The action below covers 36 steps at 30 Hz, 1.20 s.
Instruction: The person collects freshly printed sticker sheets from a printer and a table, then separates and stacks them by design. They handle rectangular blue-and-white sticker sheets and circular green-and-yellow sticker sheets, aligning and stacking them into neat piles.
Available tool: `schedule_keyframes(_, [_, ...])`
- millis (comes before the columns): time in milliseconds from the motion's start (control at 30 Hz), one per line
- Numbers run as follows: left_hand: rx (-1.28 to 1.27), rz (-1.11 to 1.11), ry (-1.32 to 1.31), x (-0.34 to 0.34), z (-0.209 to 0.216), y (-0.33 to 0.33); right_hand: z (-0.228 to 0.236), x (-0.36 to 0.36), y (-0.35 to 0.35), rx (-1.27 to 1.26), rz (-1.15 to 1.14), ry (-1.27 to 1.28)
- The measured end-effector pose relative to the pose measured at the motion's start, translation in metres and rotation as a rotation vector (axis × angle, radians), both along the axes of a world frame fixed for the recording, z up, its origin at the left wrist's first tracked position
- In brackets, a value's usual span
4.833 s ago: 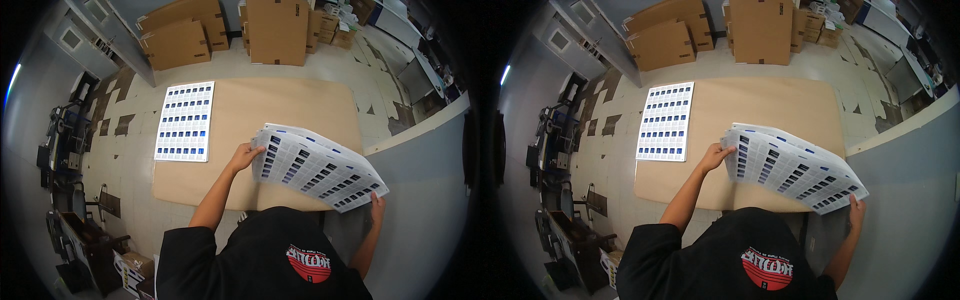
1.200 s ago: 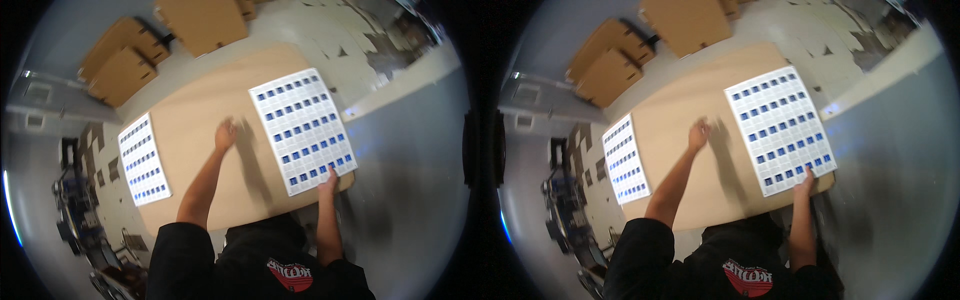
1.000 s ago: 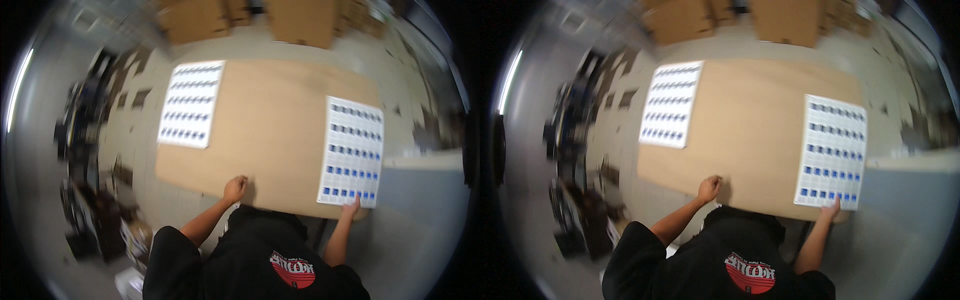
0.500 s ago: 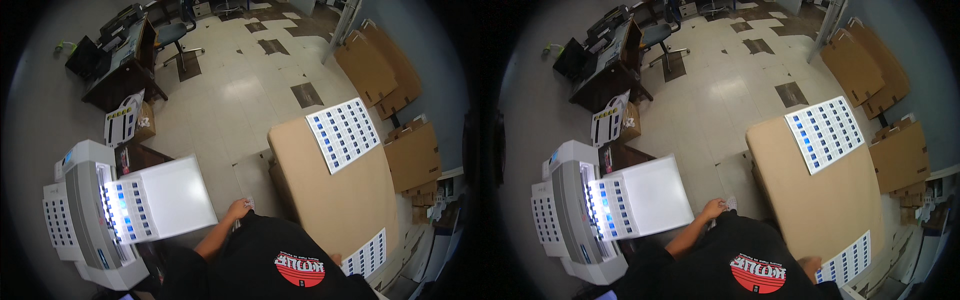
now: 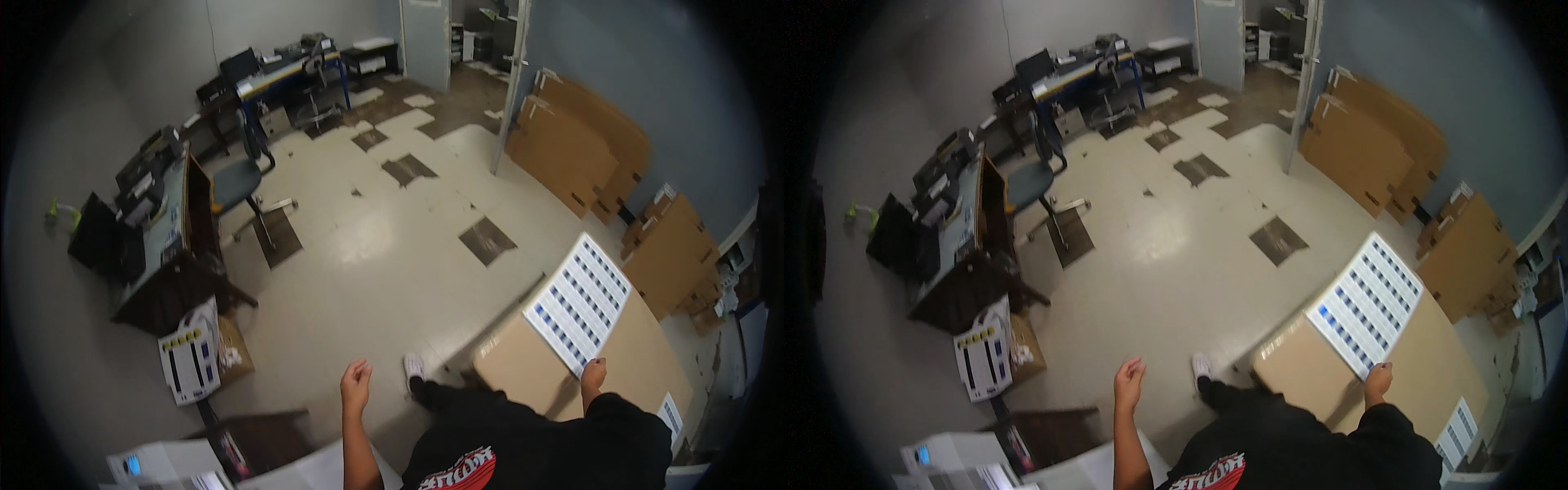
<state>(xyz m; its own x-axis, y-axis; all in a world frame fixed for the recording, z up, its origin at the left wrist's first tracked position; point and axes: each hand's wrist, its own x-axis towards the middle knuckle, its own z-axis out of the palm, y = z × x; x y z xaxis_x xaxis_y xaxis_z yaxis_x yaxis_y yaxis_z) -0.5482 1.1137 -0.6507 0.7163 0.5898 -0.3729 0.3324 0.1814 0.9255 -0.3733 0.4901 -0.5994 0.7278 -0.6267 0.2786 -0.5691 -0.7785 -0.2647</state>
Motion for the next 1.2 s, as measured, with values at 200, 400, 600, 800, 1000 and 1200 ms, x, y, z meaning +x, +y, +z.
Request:
schedule_keyframes(200, [-0.068,-0.022,0.453,0.172,-0.045,0.145,-0.046,0.345,0.261,0.499,0.293,-0.314])
schedule_keyframes(400, [0.098,-0.526,0.981,0.269,-0.129,0.261,-0.031,0.569,0.66,1.26,0.946,0.509])
schedule_keyframes(600, [0.107,-0.616,0.94,0.504,-0.198,0.423,-0.094,0.786,0.878,0.64,1.668,0.535])
schedule_keyframes(800, [0.608,-1.137,0.696,0.833,-0.216,0.667,-0.223,0.905,0.788,0.058,0.896,1.151])
schedule_keyframes(1000, [0.583,-0.541,0.532,1.356,-0.219,0.816,-0.198,0.968,0.67,0.612,-0.577,0.661])
schedule_keyframes(1200, [0.138,-0.257,0.139,1.72,-0.179,0.835,-0.229,1.282,0.717,0.642,-0.338,1.011])
